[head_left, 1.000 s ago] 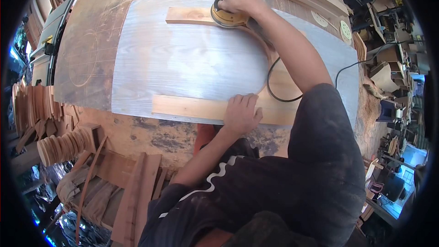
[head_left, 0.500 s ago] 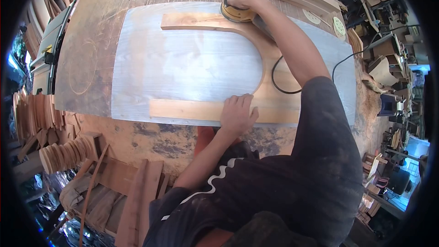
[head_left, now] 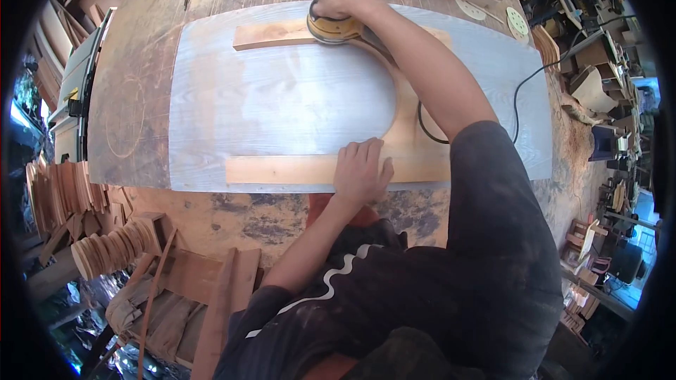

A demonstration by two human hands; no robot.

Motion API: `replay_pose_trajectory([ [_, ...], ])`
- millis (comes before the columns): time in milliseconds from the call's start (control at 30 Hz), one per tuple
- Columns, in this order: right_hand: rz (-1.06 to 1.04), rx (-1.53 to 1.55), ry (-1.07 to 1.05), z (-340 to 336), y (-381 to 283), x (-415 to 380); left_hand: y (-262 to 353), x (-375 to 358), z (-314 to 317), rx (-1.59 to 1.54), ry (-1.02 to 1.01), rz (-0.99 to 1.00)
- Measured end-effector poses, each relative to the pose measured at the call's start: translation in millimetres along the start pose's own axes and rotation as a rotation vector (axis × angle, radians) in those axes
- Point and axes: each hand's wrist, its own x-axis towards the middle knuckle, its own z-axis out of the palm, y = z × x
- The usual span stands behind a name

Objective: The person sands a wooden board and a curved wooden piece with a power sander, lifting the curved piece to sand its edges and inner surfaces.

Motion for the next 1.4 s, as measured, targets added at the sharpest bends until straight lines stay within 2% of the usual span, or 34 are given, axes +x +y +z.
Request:
replay_pose_trajectory([
  [67,0.045,0.048,-0.070,-6,-2,22,0,3,-1,0.016,0.015,0.025],
  [167,0.048,0.031,-0.032,-7,-7,33,0,4,1,0.014,-0.014,-0.026],
  [433,0.076,0.019,-0.097,-13,19,-12,4,5,-2,0.015,0.017,-0.049],
  [633,0.219,-0.007,0.008,-14,65,-31,5,3,1,0.027,-0.008,-0.046],
  [733,0.220,0.021,-0.069,-14,71,-42,4,2,4,0.023,0.032,-0.009],
  [800,0.155,-0.066,-0.017,-5,68,-55,3,4,5,0.020,0.041,-0.004],
  [1067,0.179,-0.015,0.022,0,87,-41,4,5,5,0.041,0.054,0.001],
  [1300,0.082,-0.024,-0.035,-9,83,-101,4,3,7,0.048,0.056,-0.010],
  [1400,0.176,-0.044,0.029,-5,101,-88,6,5,9,0.033,0.084,-0.005],
])
